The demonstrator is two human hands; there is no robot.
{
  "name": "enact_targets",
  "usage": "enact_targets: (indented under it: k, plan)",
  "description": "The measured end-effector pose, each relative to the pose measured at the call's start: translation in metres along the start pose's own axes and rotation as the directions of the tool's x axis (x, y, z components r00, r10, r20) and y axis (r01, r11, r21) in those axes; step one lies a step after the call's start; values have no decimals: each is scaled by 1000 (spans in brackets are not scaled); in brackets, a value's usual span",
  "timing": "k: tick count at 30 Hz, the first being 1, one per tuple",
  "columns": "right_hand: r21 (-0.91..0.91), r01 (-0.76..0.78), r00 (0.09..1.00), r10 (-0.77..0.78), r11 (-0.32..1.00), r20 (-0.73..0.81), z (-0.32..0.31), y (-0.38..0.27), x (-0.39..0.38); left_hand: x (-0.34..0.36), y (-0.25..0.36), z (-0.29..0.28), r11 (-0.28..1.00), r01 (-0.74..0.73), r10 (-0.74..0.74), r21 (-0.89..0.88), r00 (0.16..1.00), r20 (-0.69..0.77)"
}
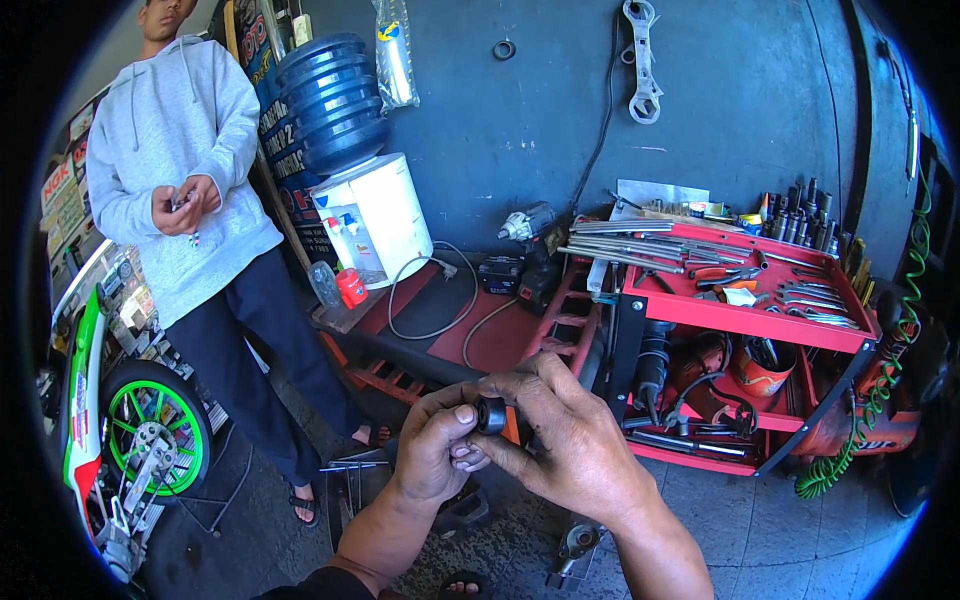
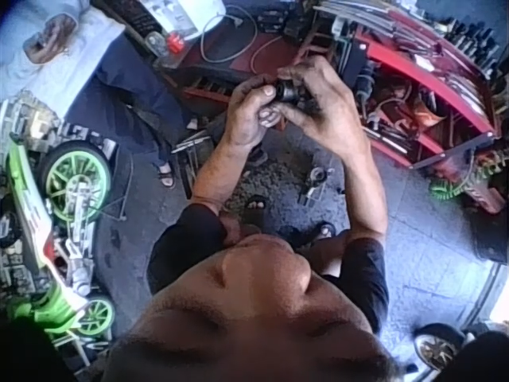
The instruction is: Inspecting and reassembling a mechanical component, likely a motorcycle water pump or housing, using small bolts and a hammer.
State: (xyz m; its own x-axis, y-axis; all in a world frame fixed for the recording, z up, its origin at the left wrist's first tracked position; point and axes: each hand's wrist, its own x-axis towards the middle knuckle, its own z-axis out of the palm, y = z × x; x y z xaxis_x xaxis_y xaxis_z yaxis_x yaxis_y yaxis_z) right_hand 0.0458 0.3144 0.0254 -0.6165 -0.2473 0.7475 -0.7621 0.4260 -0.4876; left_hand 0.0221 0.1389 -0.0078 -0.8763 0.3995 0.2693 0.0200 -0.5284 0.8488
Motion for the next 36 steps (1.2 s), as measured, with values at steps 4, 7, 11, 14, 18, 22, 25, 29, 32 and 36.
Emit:
enact_targets:
  k: [4,7,11,14,18,22,25,29,32,36]
  plan:
    - [-3,62,998,-62,998,10,0,2,0,0,-2,-4,995,43,-40,-91,999,34]
    - [-5,84,996,-84,996,-3,0,1,1,0,-2,-3,989,69,-65,-134,997,32]
    - [15,90,996,-90,996,7,2,1,2,0,-2,-4,994,96,-94,-60,995,25]
    - [12,37,999,-37,999,13,1,-1,1,-1,-3,-2,998,66,-66,-12,998,2]
    - [-11,15,1000,-15,1000,-15,-4,-4,0,0,-5,4,999,-35,34,40,999,3]
    - [-1,-14,1000,14,1000,3,2,-2,0,-2,-5,2,997,-15,13,75,1000,24]
    - [6,28,1000,-28,1000,4,1,-2,0,-1,-8,-6,996,62,-55,-63,992,114]
    - [21,6,1000,-6,1000,16,-4,-7,-2,-1,-12,-5,969,132,-92,-207,977,194]
    - [17,-5,1000,5,1000,24,-4,-7,-3,-1,-13,-4,962,139,-90,-237,975,204]
    - [22,14,1000,-14,1000,12,-3,-8,-2,-3,-15,-5,945,137,-78,-298,977,201]
